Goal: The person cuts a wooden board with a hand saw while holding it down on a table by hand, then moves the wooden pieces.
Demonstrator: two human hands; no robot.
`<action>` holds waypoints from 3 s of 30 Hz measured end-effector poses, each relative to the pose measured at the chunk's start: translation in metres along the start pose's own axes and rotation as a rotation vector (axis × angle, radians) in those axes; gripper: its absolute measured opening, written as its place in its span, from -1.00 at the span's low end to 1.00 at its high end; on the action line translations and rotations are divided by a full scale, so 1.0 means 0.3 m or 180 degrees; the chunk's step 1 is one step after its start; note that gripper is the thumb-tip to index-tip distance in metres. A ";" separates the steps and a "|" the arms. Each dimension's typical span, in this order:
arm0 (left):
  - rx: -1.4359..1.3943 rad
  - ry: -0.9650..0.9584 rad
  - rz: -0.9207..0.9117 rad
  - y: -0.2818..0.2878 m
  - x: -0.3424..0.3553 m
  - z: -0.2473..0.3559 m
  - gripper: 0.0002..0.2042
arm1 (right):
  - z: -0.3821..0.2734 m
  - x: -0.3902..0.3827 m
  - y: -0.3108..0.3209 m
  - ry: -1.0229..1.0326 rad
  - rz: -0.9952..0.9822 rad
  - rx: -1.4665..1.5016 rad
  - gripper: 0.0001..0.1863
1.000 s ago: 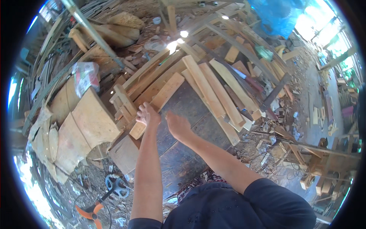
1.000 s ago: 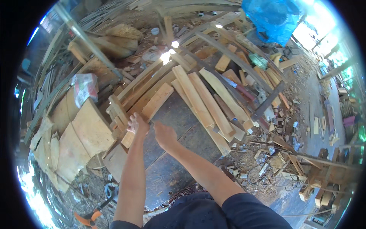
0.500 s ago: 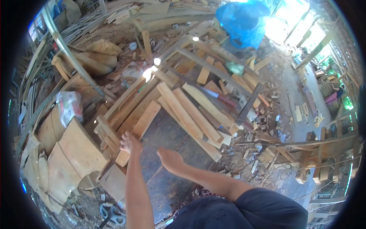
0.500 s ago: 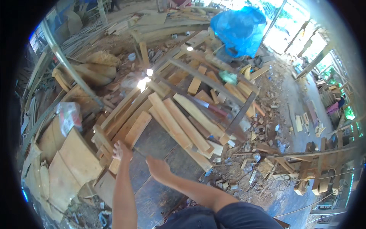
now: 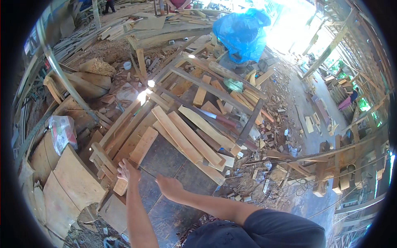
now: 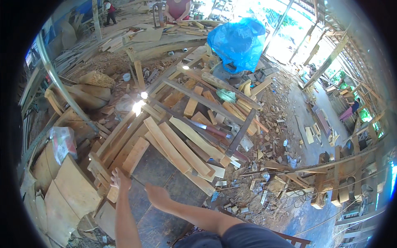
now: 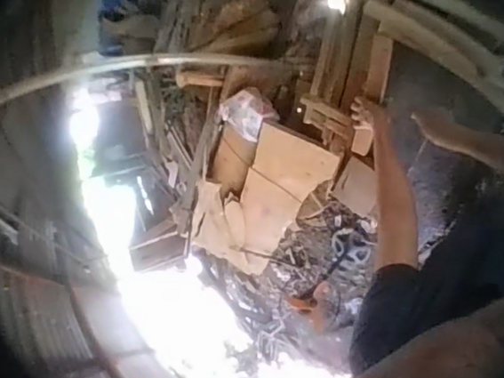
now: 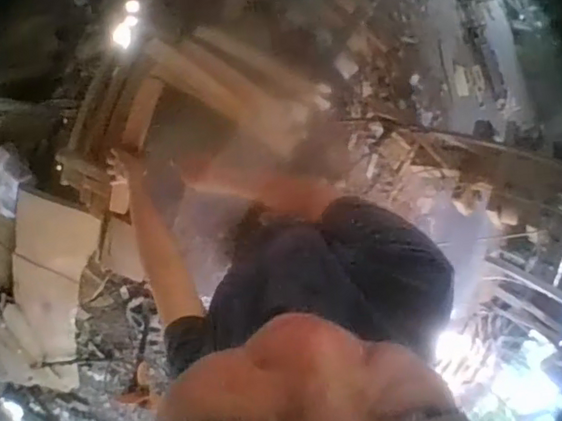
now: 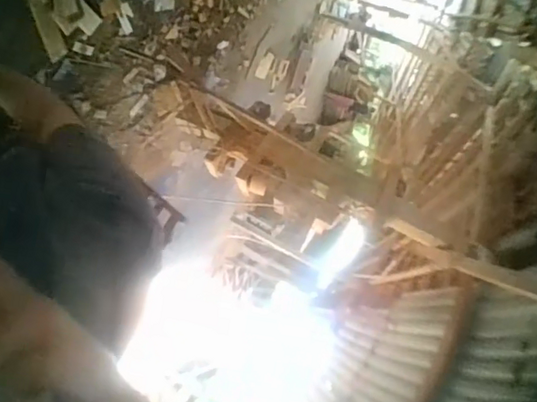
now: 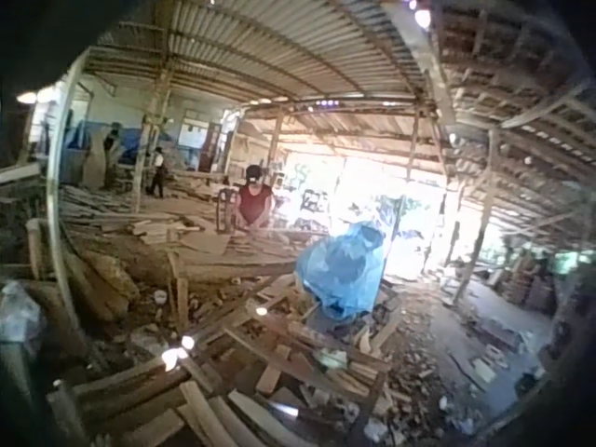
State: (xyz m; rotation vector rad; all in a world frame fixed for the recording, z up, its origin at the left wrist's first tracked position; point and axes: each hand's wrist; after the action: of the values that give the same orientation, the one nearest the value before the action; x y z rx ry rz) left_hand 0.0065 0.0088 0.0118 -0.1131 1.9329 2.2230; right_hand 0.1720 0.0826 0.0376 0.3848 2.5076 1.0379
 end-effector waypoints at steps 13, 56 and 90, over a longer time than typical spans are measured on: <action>-0.0148 0.0043 0.0029 -0.017 -0.010 -0.008 -0.42 | -0.004 -0.009 -0.064 -0.0229 -0.0271 0.0129 -0.76; -0.3390 0.0575 0.1148 0.044 0.428 -0.063 -0.32 | 0.094 0.037 -0.063 0.0927 0.0036 -0.0600 -0.69; -0.1813 -0.0483 0.0602 -0.023 -0.156 -0.155 -0.34 | 0.053 0.199 -0.060 0.0424 -0.0955 0.0450 -0.76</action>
State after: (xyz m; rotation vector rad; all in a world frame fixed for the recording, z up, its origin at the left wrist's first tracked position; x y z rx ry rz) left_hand 0.0504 -0.0408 0.0070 0.1614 1.2335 2.7529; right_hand 0.1248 0.1037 -0.0008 -0.0253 2.6591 0.7950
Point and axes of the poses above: each hand's wrist, its own x-axis towards the middle knuckle, its own y-axis out of the back of the hand, z = x × y, and after that the axes turned 2 degrees about -x, right-handed
